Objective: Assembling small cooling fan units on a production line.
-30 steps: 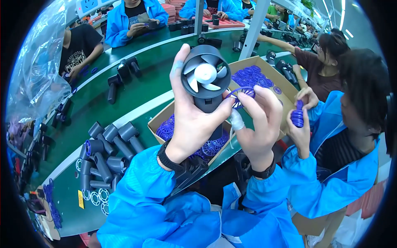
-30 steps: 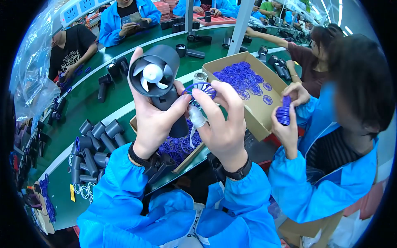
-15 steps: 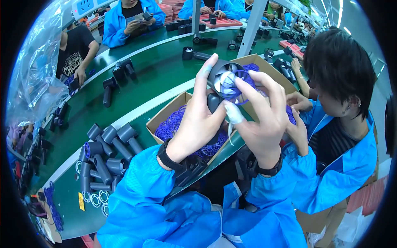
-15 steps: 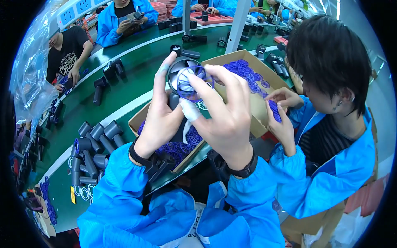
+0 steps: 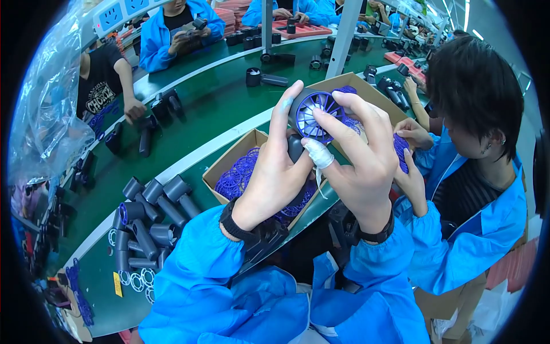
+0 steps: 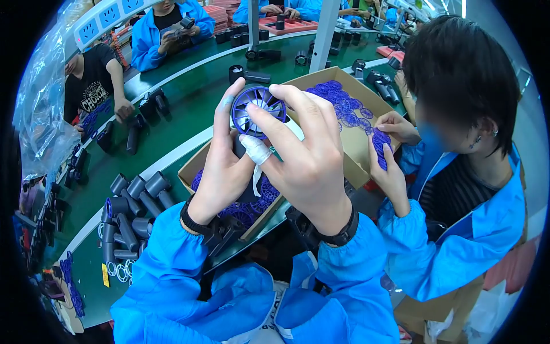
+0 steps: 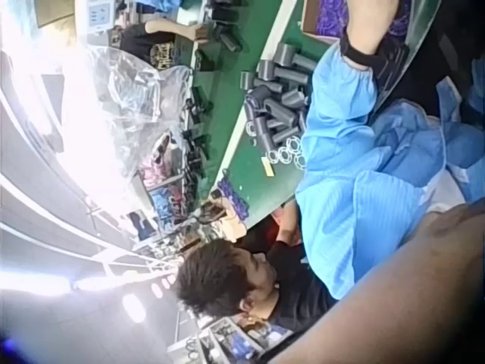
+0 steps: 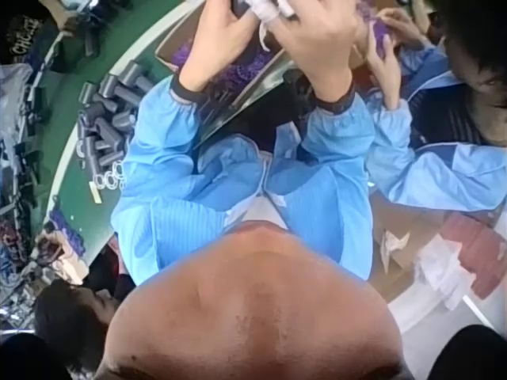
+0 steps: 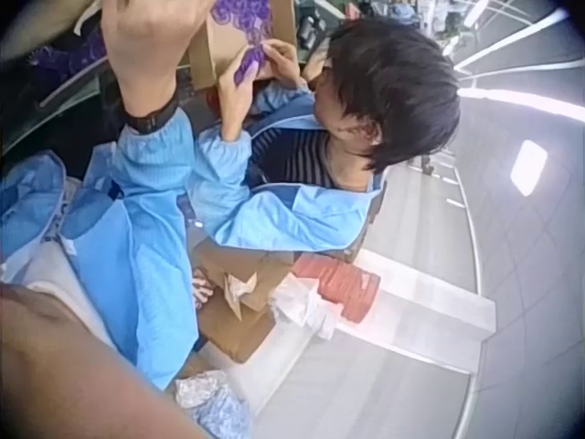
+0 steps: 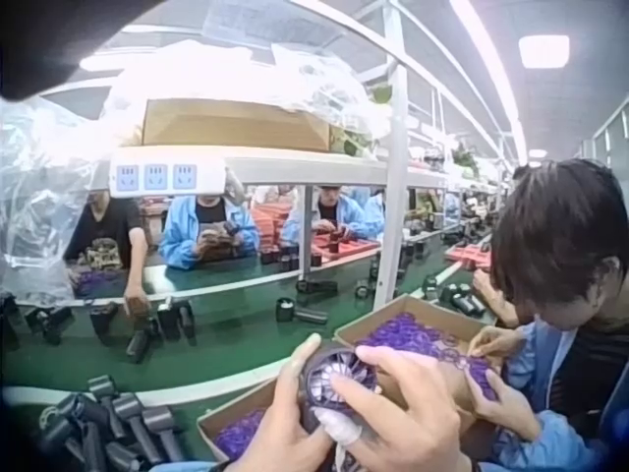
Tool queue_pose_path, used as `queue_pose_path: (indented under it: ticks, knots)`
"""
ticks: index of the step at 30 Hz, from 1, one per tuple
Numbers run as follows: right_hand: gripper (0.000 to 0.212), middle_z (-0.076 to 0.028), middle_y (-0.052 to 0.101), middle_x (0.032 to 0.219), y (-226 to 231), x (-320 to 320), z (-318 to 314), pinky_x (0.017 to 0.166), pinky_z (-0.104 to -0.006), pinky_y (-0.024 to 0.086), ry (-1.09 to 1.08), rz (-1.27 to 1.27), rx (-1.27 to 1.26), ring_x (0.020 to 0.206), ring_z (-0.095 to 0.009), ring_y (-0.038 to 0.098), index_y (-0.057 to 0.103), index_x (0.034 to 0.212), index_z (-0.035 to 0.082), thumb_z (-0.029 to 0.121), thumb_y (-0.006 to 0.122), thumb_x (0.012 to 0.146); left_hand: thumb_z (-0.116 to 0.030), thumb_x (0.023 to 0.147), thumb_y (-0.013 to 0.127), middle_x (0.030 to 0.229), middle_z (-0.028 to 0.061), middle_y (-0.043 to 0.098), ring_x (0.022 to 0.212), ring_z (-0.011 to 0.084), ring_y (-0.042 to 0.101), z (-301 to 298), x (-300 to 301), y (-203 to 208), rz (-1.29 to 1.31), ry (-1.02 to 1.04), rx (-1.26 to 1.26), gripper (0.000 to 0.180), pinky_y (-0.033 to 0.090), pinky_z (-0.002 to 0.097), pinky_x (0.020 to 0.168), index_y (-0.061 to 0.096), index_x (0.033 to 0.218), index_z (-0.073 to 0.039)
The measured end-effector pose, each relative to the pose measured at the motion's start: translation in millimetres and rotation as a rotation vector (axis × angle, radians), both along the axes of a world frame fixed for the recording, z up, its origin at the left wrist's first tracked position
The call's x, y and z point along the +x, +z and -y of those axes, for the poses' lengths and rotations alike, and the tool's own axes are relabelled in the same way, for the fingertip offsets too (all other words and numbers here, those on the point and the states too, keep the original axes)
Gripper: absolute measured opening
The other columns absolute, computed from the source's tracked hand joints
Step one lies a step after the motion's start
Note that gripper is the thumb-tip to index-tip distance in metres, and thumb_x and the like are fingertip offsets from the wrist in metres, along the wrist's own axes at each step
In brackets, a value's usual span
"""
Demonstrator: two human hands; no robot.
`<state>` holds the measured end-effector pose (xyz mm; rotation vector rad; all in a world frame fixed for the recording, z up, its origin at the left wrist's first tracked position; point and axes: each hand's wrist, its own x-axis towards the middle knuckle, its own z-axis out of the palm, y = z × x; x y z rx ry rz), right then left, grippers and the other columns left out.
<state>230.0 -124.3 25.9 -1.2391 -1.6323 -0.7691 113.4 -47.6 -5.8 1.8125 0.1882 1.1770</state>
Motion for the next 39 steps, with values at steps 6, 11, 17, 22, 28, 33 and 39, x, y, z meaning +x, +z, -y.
queue_pose_path:
  ticks: [6,11,17,22,28,33,39]
  knots:
    - [0.039,-0.013,0.06,0.114,1.0,1.5,0.7,0.084,-0.038,0.048,-0.019,0.049,-0.005,0.104,-0.03,0.057,0.07,0.102,0.009,0.012,0.08,0.064,0.008,0.086,0.051,0.125,0.0217,0.049,0.108,0.0265,0.056,2.5,1.1,1.2,-0.012,-0.008,-0.03,0.077,0.048,0.0364,0.087,0.012,0.148,-0.015]
    - [0.038,-0.014,0.061,0.114,-0.8,3.8,-0.7,0.085,-0.0385,0.048,0.005,0.066,0.0,0.104,-0.032,0.057,0.071,0.102,0.011,0.013,0.079,0.064,0.008,0.085,0.051,0.121,0.02,0.051,0.103,0.0257,0.059,-1.9,3.1,-5.0,0.012,0.04,0.07,0.078,0.049,0.0344,0.083,0.012,0.148,-0.014]
    - [0.027,-0.014,0.057,0.119,-5.6,21.6,-17.7,0.085,-0.0369,0.047,0.167,0.091,0.011,0.104,-0.03,0.056,0.07,0.102,0.01,0.013,0.073,0.075,0.003,0.087,0.052,0.114,0.0155,0.053,0.078,0.0166,0.06,1.5,-5.6,-0.5,0.048,-0.169,-0.157,0.074,0.05,0.0274,0.067,0.014,0.148,-0.015]
    - [0.032,-0.012,0.055,0.123,-19.7,-4.3,-19.2,0.087,-0.0305,0.046,0.658,-0.679,-0.2,0.104,-0.022,0.055,0.061,0.118,0.004,0.012,0.062,0.087,-0.006,0.089,0.054,0.106,0.0104,0.056,0.063,0.0092,0.054,-1.6,-5.5,-0.2,0.118,-0.221,-0.34,0.064,0.048,0.0235,0.057,0.025,0.145,-0.014]
    - [0.044,-0.01,0.052,0.127,-41.5,8.8,-29.3,0.088,-0.0257,0.045,0.951,-1.093,-0.308,0.108,-0.014,0.053,0.045,0.133,0.0,0.014,0.057,0.093,-0.013,0.087,0.062,0.107,0.0099,0.06,0.069,0.0137,0.062,-11.7,-13.0,5.0,0.007,-0.216,-0.364,0.057,0.051,0.0258,0.062,0.038,0.14,-0.013]
    - [0.041,-0.01,0.052,0.125,-49.5,1.6,-37.6,0.089,-0.0268,0.046,1.077,-1.141,-0.201,0.11,-0.016,0.053,0.047,0.129,0.001,0.013,0.058,0.092,-0.017,0.088,0.063,0.125,0.0149,0.054,0.091,0.0149,0.06,-38.5,-14.6,3.9,-0.168,-0.106,0.189,0.058,0.05,0.0271,0.077,0.039,0.14,-0.011]
    - [0.039,-0.014,0.05,0.12,-95.3,23.6,-48.8,0.092,-0.0339,0.047,0.412,-0.672,-0.694,0.112,-0.026,0.052,0.054,0.121,0.007,0.02,0.065,0.086,-0.018,0.085,0.064,0.107,0.0212,0.062,0.083,0.0223,0.065,-152.1,-20.9,28.7,-0.821,0.413,0.127,0.066,0.053,0.0342,0.068,0.032,0.143,-0.021]
